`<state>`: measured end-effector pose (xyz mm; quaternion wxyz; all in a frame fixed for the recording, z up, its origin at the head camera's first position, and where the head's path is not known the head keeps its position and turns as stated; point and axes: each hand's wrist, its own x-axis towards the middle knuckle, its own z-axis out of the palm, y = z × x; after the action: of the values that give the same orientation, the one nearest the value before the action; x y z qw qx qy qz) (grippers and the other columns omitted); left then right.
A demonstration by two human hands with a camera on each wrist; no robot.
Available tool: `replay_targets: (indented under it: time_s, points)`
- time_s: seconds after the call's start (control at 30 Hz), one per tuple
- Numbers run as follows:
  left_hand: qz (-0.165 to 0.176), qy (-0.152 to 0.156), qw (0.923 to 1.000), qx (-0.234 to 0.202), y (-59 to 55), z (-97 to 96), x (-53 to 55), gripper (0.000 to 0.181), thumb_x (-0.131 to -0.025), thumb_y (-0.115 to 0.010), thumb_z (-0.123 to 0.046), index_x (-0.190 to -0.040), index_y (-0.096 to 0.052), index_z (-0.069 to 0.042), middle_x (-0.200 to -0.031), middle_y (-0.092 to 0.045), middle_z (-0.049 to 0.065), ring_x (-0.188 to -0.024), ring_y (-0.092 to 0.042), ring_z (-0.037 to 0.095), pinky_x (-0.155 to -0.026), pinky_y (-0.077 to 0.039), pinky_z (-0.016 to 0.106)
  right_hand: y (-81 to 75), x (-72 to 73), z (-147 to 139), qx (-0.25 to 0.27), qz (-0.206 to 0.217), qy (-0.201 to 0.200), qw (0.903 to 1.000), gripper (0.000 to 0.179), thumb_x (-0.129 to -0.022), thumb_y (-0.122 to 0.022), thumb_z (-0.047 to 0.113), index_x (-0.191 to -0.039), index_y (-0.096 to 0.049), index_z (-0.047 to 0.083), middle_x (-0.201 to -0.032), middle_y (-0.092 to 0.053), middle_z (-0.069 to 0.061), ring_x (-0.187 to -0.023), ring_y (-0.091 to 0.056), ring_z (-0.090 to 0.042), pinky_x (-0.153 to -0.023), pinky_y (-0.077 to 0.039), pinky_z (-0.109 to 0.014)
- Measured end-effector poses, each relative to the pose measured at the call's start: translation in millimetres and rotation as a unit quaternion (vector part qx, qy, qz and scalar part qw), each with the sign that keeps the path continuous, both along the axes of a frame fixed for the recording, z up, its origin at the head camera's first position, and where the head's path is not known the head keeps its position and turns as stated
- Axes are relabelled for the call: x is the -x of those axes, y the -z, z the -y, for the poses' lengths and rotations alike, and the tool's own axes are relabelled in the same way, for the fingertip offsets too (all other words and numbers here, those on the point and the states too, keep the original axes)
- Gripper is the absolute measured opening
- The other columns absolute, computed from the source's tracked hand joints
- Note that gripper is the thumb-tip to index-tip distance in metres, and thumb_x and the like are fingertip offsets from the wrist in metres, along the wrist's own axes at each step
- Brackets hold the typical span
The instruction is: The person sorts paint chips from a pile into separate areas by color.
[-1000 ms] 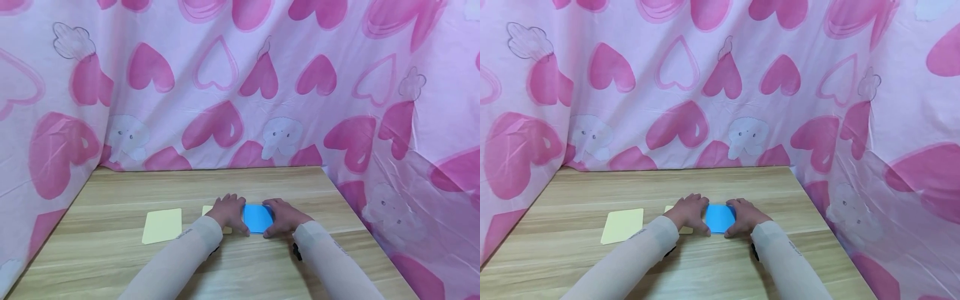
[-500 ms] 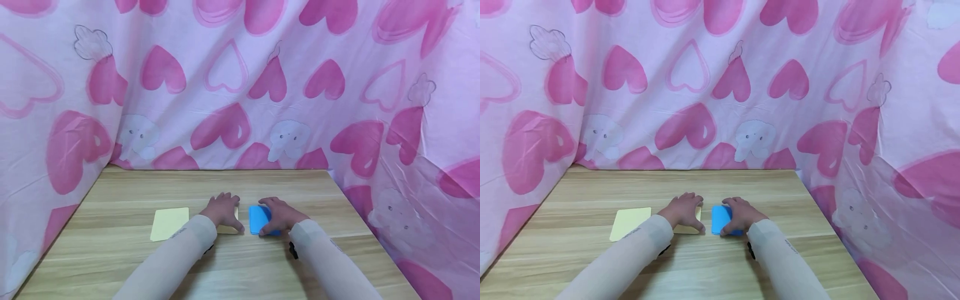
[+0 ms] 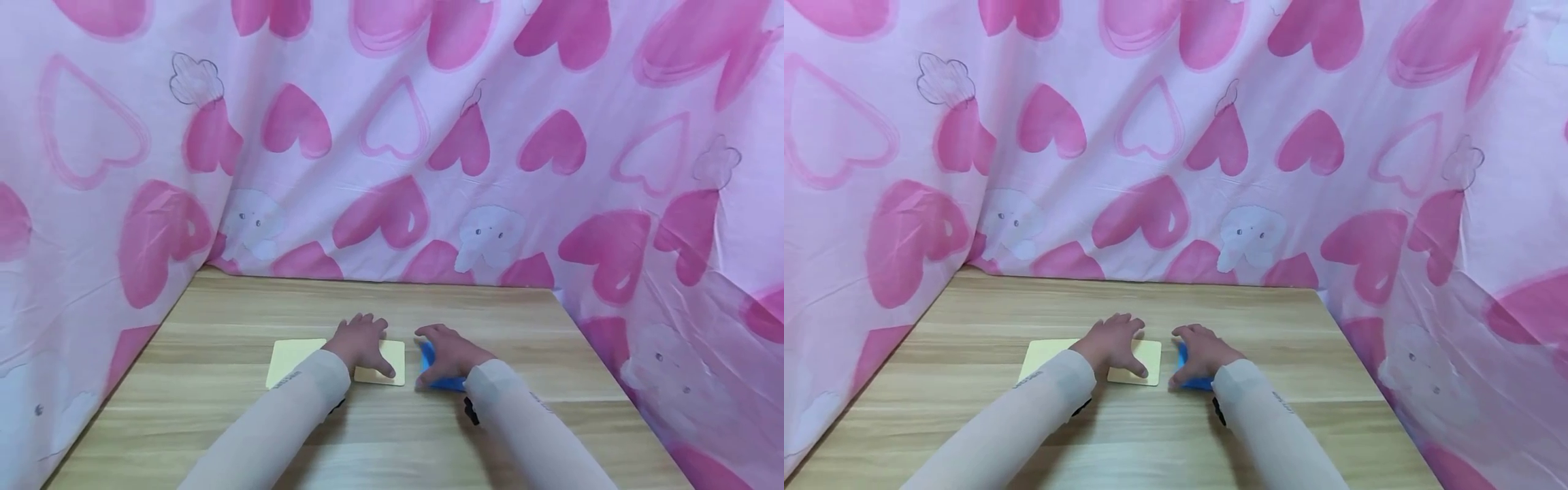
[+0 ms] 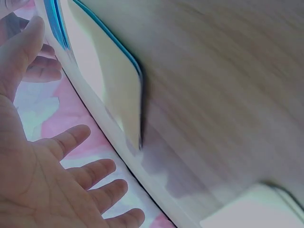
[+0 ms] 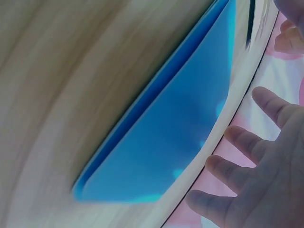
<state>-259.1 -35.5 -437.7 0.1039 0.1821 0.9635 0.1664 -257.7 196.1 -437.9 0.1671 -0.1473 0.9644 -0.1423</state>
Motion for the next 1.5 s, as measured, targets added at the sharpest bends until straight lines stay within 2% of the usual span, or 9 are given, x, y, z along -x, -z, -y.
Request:
replay_targets:
  time_s: [0.17,0.43,0.73,0.97,1.37,1.5]
  points:
    - [0.007,-0.014,0.9999,-0.003,3.9,6.1,1.1,0.103,-0.054,-0.084,-0.063,-0.139,-0.047,-0.021,-0.147,-0.043,0.009,-0.143,-0.023,0.036,-0.113,-0.017,0.06,1.3,0.1,8,0.012,-0.001,-0.012,0.9999,0.106,-0.056,-0.086,0.058,-0.145,-0.039,0.026,-0.15,-0.034,-0.003,-0.135,-0.035,-0.029,-0.101,-0.04,-0.057]
    - [0.015,-0.022,0.9996,-0.01,6.8,16.8,-2.5,0.103,-0.051,-0.087,-0.061,-0.137,-0.051,-0.019,-0.148,-0.04,0.014,-0.142,-0.025,0.039,-0.112,-0.016,0.062,4.8,1.1,20,0.008,-0.008,-0.04,0.9992,0.108,-0.055,-0.085,0.061,-0.145,-0.041,0.021,-0.147,-0.038,-0.004,-0.133,-0.037,-0.029,-0.104,-0.038,-0.056]
    - [0.025,-0.003,0.9996,0.009,9.9,22.6,-6.4,0.109,-0.048,-0.088,-0.061,-0.141,-0.047,-0.021,-0.15,-0.037,0.015,-0.141,-0.025,0.04,-0.111,-0.016,0.065,10.7,2.9,25,0.002,-0.027,-0.069,0.9973,0.108,-0.051,-0.087,0.062,-0.14,-0.045,0.018,-0.139,-0.044,-0.004,-0.123,-0.045,-0.024,-0.1,-0.043,-0.049]
    - [0.018,-0.006,0.9995,0.023,10.2,25.5,-8.9,0.104,-0.051,-0.089,-0.056,-0.14,-0.048,-0.022,-0.147,-0.04,0.012,-0.141,-0.027,0.038,-0.111,-0.017,0.064,13.4,3.3,28,-0.012,-0.047,-0.069,0.9964,0.106,-0.05,-0.086,0.063,-0.139,-0.047,0.02,-0.135,-0.048,-0.002,-0.124,-0.045,-0.025,-0.1,-0.03,-0.071]
    - [0.023,-0.021,0.9994,0.017,12.1,28.3,-8.2,0.103,-0.054,-0.089,-0.053,-0.141,-0.047,-0.019,-0.151,-0.036,0.015,-0.142,-0.025,0.039,-0.112,-0.017,0.062,11.1,0.9,34,-0.01,-0.043,-0.07,0.9966,0.097,-0.053,-0.087,0.059,-0.136,-0.049,0.023,-0.13,-0.048,0.003,-0.119,-0.045,-0.022,-0.1,-0.03,-0.07]
    - [0.017,-0.017,0.9996,0.016,11.7,27.3,-7.4,0.102,-0.054,-0.089,-0.054,-0.14,-0.048,-0.018,-0.149,-0.038,0.016,-0.141,-0.027,0.04,-0.111,-0.019,0.063,11.9,1.6,34,-0.013,-0.044,-0.066,0.9968,0.099,-0.053,-0.087,0.059,-0.136,-0.049,0.023,-0.128,-0.049,0.004,-0.117,-0.045,-0.021,-0.1,-0.031,-0.07]
